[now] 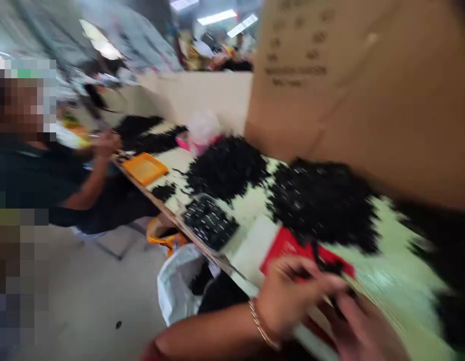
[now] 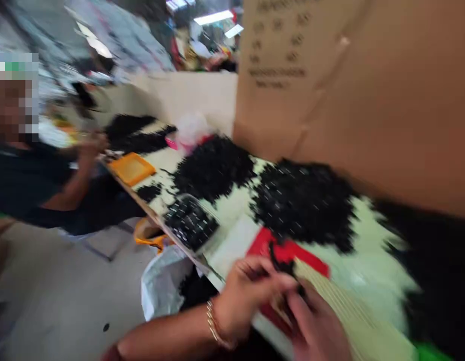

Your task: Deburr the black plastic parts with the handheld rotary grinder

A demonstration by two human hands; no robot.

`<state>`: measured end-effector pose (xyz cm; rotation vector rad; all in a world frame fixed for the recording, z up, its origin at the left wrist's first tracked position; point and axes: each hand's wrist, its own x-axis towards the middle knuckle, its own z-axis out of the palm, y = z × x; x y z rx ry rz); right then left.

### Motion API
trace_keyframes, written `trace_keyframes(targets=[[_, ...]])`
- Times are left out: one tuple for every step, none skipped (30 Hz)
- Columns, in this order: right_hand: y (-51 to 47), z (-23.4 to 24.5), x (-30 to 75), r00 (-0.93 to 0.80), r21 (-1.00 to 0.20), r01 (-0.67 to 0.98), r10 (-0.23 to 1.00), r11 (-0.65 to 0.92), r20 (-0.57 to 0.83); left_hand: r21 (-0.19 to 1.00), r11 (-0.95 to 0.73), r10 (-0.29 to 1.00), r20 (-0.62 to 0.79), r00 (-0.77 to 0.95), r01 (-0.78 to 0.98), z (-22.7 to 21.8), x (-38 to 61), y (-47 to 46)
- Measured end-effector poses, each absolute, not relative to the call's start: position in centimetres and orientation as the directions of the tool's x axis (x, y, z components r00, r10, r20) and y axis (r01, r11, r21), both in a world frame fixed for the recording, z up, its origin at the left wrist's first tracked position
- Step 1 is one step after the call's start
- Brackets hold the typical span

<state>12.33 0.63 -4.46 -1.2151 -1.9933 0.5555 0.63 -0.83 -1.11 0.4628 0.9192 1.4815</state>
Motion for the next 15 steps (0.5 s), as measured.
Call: trace_keyframes(targets=[[-0.8,-4.9,12.6,-0.23,-0.718,0.585,0.926,0.377,0.299,0.745,0.126,0.944,-0.293,-0.152,-0.655,-1.8,0.9,-1.1],[-1.9,-5.3,12.6,-0.149,-0.791,0.54,0.958,0.288,0.247,0.737,0.15,0.93,-0.332,-0.16,-0.659,-2.4,1.1,-1.4],[-2.5,-5.7,12.4,-0.094,-0.958,0.271,0.993,0.094,0.071,0.742,0.166,0.923,-0.349,-0.163,-0.65,-3.0,1.2,-1.6],[-2.9,-6.1,12.2,-0.038,-0.998,0.031,0.998,-0.046,-0.047,0.75,0.18,0.919,-0.359,-0.163,-0.636,-3.5,1.4,-1.9],[-3.1,-6.5,12.0,-0.019,-0.978,-0.147,0.989,-0.147,-0.146,0.76,0.194,0.918,-0.363,-0.159,-0.62,-3.9,1.5,-2.1],[-3.3,-6.8,11.9,-0.019,-0.928,-0.301,0.974,-0.221,-0.226,0.771,0.209,0.919,-0.366,-0.149,-0.602,-4.3,1.7,-2.3],[-3.4,-7.0,11.9,-0.015,-0.885,-0.387,0.961,-0.259,-0.275,0.78,0.223,0.919,-0.368,-0.141,-0.584,-4.5,1.8,-2.5],[-3.6,-7.2,12.0,-0.018,-0.855,-0.436,0.952,-0.282,-0.305,0.789,0.233,0.92,-0.368,-0.134,-0.568,-4.7,2.0,-2.7],[-3.8,-7.4,12.1,-0.02,-0.834,-0.468,0.947,-0.292,-0.321,0.797,0.241,0.923,-0.365,-0.122,-0.554,-4.7,2.1,-2.9],[-4.0,-7.5,12.3,-0.021,-0.82,-0.489,0.944,-0.296,-0.329,0.802,0.252,0.927,-0.36,-0.102,-0.541,-4.8,2.3,-3.0],[-4.1,-7.7,12.6,-0.023,-0.811,-0.503,0.942,-0.299,-0.334,0.806,0.263,0.931,-0.356,-0.079,-0.53,-4.8,2.4,-3.1],[-4.2,-7.7,12.9,-0.024,-0.806,-0.51,0.942,-0.3,-0.336,0.808,0.277,0.934,-0.354,-0.052,-0.52,-4.7,2.5,-3.1],[-4.3,-7.7,13.1,-0.021,-0.805,-0.513,0.942,-0.298,-0.335,0.808,0.29,0.935,-0.353,-0.027,-0.512,-4.7,2.5,-3.2],[-4.3,-7.7,13.3,-0.013,-0.808,-0.513,0.944,-0.29,-0.33,0.808,0.304,0.936,-0.353,0.0,-0.505,-4.6,2.6,-3.2],[-4.2,-7.7,13.5,-0.006,-0.814,-0.508,0.947,-0.28,-0.322,0.806,0.314,0.936,-0.351,0.022,-0.502,-4.6,2.7,-3.2]])
